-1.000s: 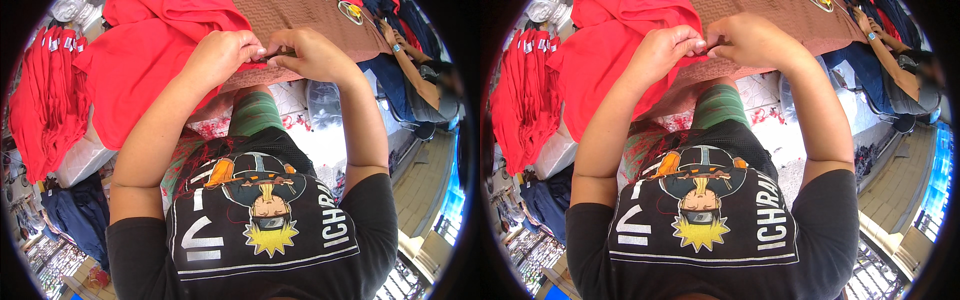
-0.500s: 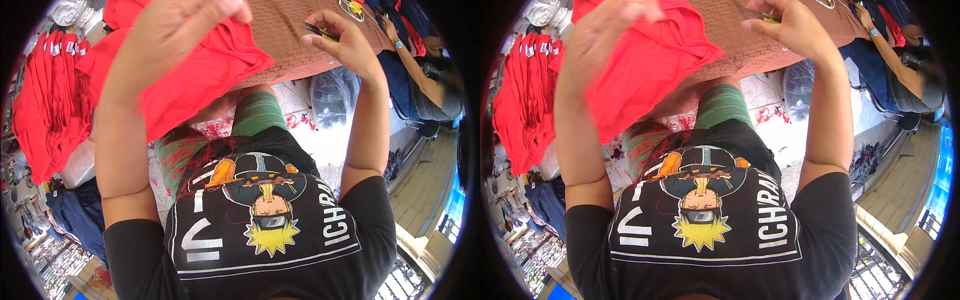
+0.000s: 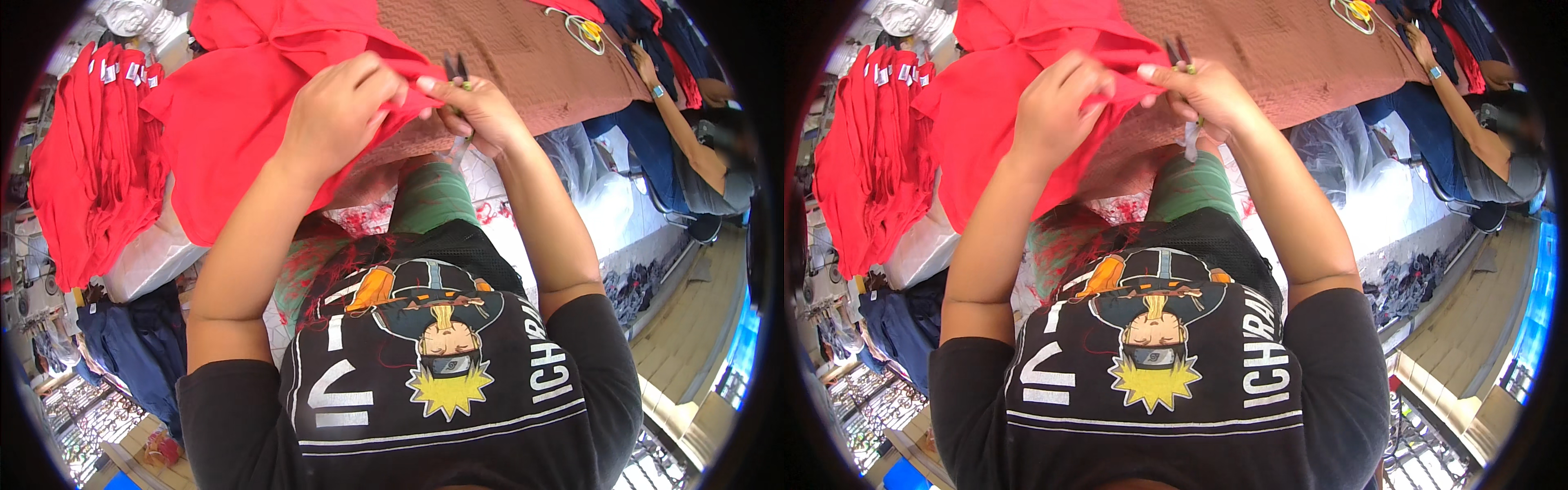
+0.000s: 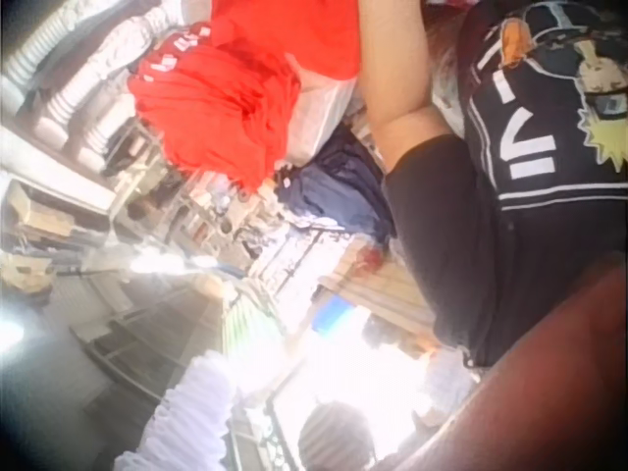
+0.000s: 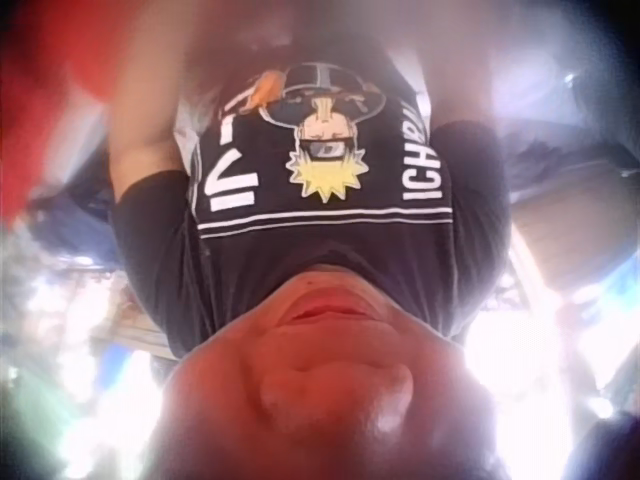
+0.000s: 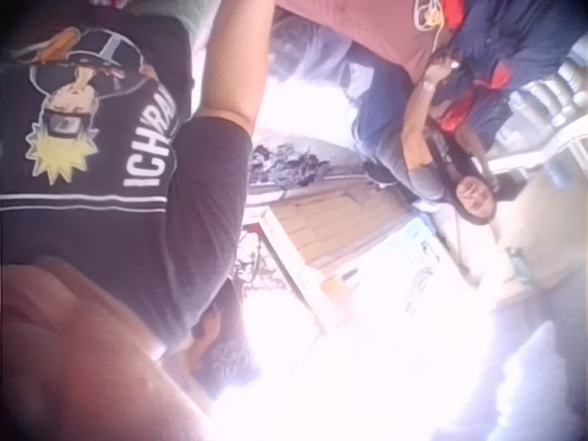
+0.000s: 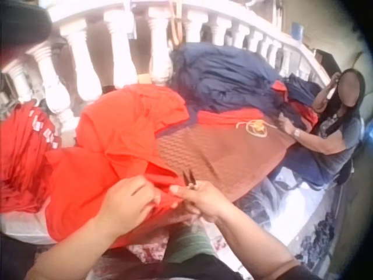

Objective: The person uses small shears to trim excess threads from red t-shirts, turning them over and inspecting different sections of the garment before placing them in a pile.

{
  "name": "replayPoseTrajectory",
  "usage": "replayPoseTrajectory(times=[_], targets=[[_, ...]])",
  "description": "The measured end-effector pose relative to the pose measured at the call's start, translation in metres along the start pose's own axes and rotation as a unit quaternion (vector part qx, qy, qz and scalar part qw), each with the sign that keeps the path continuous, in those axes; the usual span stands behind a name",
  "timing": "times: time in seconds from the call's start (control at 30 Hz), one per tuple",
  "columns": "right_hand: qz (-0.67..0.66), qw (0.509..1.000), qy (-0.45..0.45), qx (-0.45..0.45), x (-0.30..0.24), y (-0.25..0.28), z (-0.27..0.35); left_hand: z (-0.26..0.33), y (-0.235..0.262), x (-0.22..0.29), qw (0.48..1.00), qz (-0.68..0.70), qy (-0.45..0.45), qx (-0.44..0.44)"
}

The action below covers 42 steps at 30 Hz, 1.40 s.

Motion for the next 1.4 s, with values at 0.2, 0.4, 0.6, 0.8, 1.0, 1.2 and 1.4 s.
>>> replayPoseTrajectory(times=[0.2, 0.4, 0.6, 0.8, 1.0, 1.2, 1.4], targets=[[-0.173, 0.985, 0.019, -0.019, -0.027, -0.037, 0.005, 0.052, 0.002, 0.01, 0.996, 0.019, 0.008, 0.092], [-0.117, 0.992, 0.0, 0.041, -0.051, -0.081, 0.004, 0.074, 0.009, -0.005, 0.979, 0.151, 0.072, 0.116], [-0.014, 0.993, 0.001, 0.116, -0.05, -0.078, 0.009, 0.078, 0.039, -0.061, 0.952, 0.229, 0.131, 0.152], [0.357, 0.888, 0.106, 0.272, -0.041, -0.059, 0.0, 0.034, 0.054, -0.159, 0.978, 0.096, 0.119, 0.143], [0.407, 0.893, -0.018, 0.191, -0.06, -0.129, -0.075, -0.058, 0.022, -0.22, 0.996, -0.032, 0.001, -0.077], [0.368, 0.901, 0.041, 0.225, -0.029, -0.133, -0.125, -0.081, -0.03, -0.232, 0.929, -0.17, 0.044, -0.325], [-0.075, 0.945, 0.224, 0.225, -0.127, -0.065, -0.021, -0.118, 0.023, -0.214, 0.894, -0.189, 0.103, -0.394]])
Point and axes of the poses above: each hand's wrist, its own z-axis away from the middle knuckle, its own y-axis out of the back of the hand, x = y × z, the point moved 1 cm from there along -z, towards the middle knuckle, and after that the axes turned 10 degrees about -x, right-handed, at the moved point
